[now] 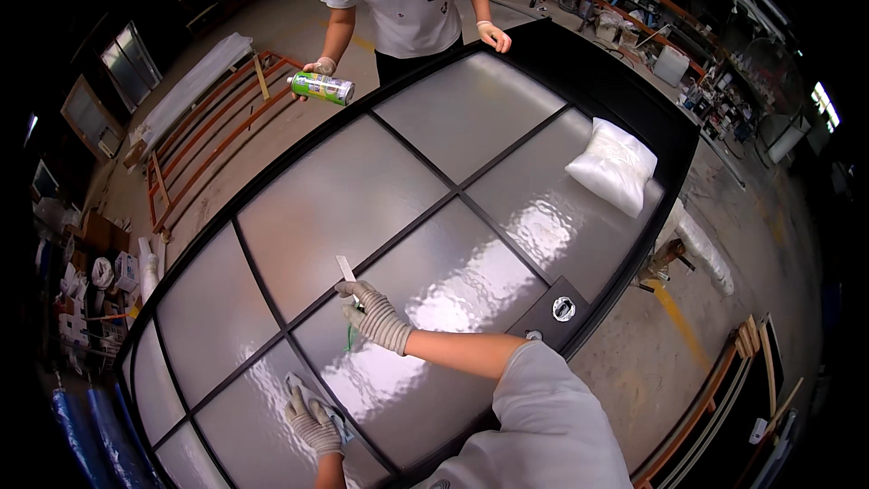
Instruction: The person cleans the frame of a large window pane using a spray can and a cloth. They spray the frame and wipe it down, then use a small tool to scrape the edges before wiping again. The person works on different sections of the frame, including the curved top and straight sides, while another person works in the background.
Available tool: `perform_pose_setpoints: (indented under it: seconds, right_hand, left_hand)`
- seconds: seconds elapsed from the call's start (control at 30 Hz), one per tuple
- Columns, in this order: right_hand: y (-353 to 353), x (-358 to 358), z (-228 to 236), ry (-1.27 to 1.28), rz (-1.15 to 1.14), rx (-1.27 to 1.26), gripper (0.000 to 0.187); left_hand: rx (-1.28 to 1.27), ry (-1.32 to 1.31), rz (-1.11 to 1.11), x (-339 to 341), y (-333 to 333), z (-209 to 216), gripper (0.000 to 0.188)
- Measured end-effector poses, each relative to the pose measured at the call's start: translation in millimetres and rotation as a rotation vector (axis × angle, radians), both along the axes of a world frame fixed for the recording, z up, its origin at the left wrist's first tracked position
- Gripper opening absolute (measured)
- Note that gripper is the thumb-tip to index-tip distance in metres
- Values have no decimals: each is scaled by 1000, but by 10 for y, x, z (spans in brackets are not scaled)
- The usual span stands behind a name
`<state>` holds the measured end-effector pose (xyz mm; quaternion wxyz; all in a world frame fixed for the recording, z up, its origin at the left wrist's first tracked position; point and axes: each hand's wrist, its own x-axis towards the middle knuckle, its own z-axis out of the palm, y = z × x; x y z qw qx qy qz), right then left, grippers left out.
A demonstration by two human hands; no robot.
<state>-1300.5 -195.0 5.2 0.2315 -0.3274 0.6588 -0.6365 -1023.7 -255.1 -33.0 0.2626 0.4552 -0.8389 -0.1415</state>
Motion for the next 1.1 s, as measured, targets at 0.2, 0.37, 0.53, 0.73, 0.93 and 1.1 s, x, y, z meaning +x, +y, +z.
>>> perform_pose_setpoints:
  seconds: [0.2, 0.37, 0.53, 0.73, 0.93, 1.1]
  right_hand:
    - [1182, 396, 212, -53, -44, 108, 29]
    - [2466, 880, 359, -108, -178, 131, 30]
    - [3745, 1245, 545, -167, -501, 106, 34]
    - [4178, 936, 584, 8, -477, 192, 41]
    - [3499, -486, 554, -265, -291, -79, 29]
    - [3307, -2030, 796, 63, -106, -18, 32]
  left_hand:
    - [-91, 69, -21, 39, -64, -92, 45]
    - [109, 149, 12, -49, 20, -43, 47]
    - [274, 474, -183, -196, 278, 144, 47]
    - [363, 428, -650, -793, 1203, 767, 48]
    - [547, 474, -861, -1852, 1759, 1153, 56]
    - [1041, 597, -673, -3397, 2117, 1081, 59]
